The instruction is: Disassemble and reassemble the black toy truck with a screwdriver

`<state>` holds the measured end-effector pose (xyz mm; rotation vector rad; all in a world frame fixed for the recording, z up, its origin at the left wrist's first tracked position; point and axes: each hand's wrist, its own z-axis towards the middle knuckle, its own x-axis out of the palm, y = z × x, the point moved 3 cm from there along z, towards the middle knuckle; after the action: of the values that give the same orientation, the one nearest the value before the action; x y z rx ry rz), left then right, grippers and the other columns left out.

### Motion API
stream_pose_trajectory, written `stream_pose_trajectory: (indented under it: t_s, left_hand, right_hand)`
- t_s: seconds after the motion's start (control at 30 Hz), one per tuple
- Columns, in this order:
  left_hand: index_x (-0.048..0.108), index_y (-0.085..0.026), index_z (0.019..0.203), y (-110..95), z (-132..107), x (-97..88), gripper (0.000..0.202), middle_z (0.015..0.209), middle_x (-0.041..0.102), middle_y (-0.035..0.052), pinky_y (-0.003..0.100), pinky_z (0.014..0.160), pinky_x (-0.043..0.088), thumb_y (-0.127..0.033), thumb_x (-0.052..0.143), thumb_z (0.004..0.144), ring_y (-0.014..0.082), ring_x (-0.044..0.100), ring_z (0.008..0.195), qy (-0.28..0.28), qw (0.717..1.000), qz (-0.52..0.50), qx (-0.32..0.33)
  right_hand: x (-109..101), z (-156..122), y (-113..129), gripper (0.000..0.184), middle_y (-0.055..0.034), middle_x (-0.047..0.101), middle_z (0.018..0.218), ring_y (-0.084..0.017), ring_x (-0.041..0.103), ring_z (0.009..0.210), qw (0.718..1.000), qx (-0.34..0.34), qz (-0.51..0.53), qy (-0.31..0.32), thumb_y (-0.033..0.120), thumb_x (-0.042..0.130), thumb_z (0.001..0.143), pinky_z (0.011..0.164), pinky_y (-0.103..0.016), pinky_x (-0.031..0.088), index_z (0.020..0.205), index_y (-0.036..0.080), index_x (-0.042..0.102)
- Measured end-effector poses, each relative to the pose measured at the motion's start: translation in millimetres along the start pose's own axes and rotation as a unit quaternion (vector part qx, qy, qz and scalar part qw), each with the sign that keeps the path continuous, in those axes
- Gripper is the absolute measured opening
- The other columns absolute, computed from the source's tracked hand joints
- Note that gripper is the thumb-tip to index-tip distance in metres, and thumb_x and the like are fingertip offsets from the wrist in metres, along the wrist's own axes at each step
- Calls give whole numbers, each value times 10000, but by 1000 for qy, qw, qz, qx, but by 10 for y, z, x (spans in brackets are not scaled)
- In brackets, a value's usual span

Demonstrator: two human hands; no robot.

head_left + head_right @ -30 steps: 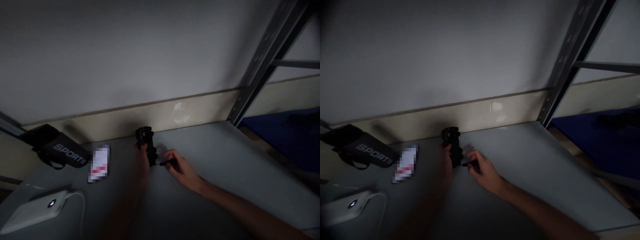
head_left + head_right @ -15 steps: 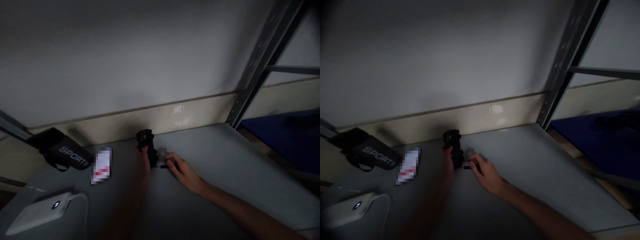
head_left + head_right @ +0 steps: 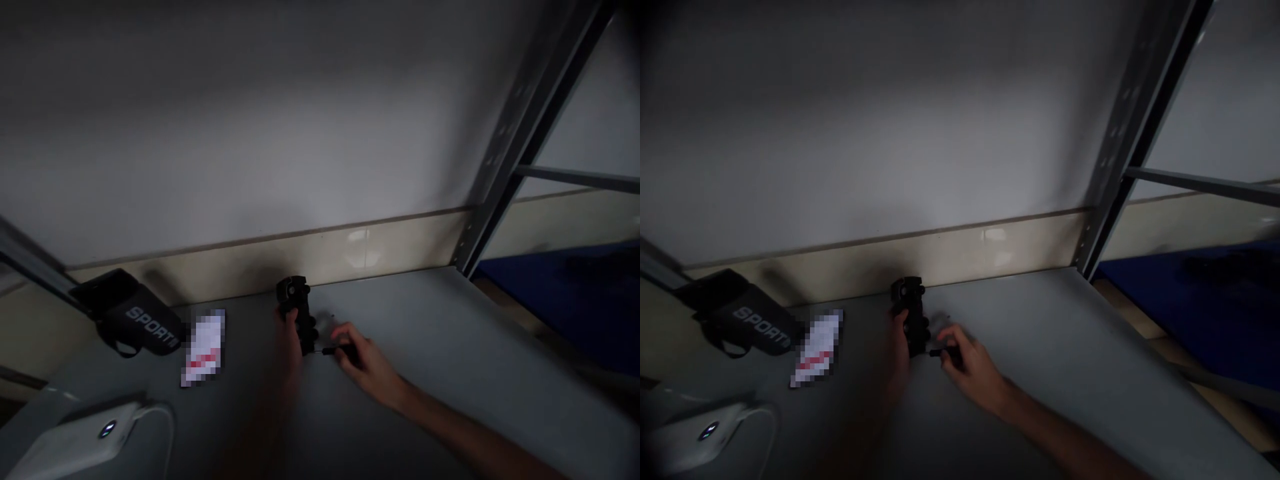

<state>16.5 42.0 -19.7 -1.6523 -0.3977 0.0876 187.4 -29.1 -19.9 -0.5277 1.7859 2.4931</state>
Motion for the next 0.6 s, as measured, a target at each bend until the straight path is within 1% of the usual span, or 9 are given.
stream_pose_trajectory:
  t_s: [0.1,0.17,0.27,0.37,0.43,0.5,0.53,0.6]
  left_hand:
    - [568,-246,1196,-19,-9,1,544,768,711,2,301,536,530,-571,696,779,206,701,593,-16,1000,-10,25]
    - [553,-251,1202,-15,-2,7,540,759,709,0,296,533,529,-562,695,784,211,710,608,-12,999,-12,28]
    - [528,-241,1212,7,27,5,588,732,703,-5,287,502,505,-593,691,770,209,692,569,1,1000,-14,17]
    - [525,-232,1224,15,40,-1,624,700,697,-11,279,479,480,-617,686,760,201,663,521,12,1000,-8,12]
    - [528,-232,1250,7,27,-2,627,708,706,-8,283,487,485,-611,681,775,201,665,521,11,1000,-1,15]
    - [538,-232,1269,-7,8,-1,624,733,714,-5,290,504,503,-596,684,784,198,672,528,4,1000,0,20]
    - [544,-231,1272,-10,0,1,621,735,712,-5,290,500,501,-596,682,788,195,668,520,2,1000,1,19]
    - [550,-232,1271,-9,-7,4,627,728,708,-8,287,484,489,-604,683,785,195,660,505,-1,1000,4,12]
  right_hand:
    - [-4,-2,-18,231,69,498,676,-161,476,574,999,28,-12,-15,443,463,1105,595,-274,381,1184,250,561]
    - [-6,-2,-14,236,66,489,681,-165,493,587,999,25,-11,-19,442,454,1107,597,-276,388,1184,249,565]
    - [2,-2,10,187,31,584,808,-164,548,663,1000,-10,4,-9,392,514,1075,627,-267,417,1192,250,552]
    - [13,-6,-2,183,17,645,840,-157,542,647,1000,3,-3,-3,403,538,1071,616,-265,406,1167,250,569]
    - [17,-10,-20,216,36,609,750,-155,517,595,1000,26,-7,-4,441,522,1084,598,-270,393,1153,246,583]
    - [22,-12,-27,249,64,528,665,-157,485,553,999,39,-3,3,463,487,1099,575,-271,378,1168,244,582]
    - [22,-13,-20,245,68,508,663,-158,486,558,999,35,0,4,458,480,1099,574,-270,380,1177,246,575]
    - [15,-15,9,204,53,531,735,-163,522,620,1000,8,1,1,420,503,1083,600,-266,401,1187,251,551]
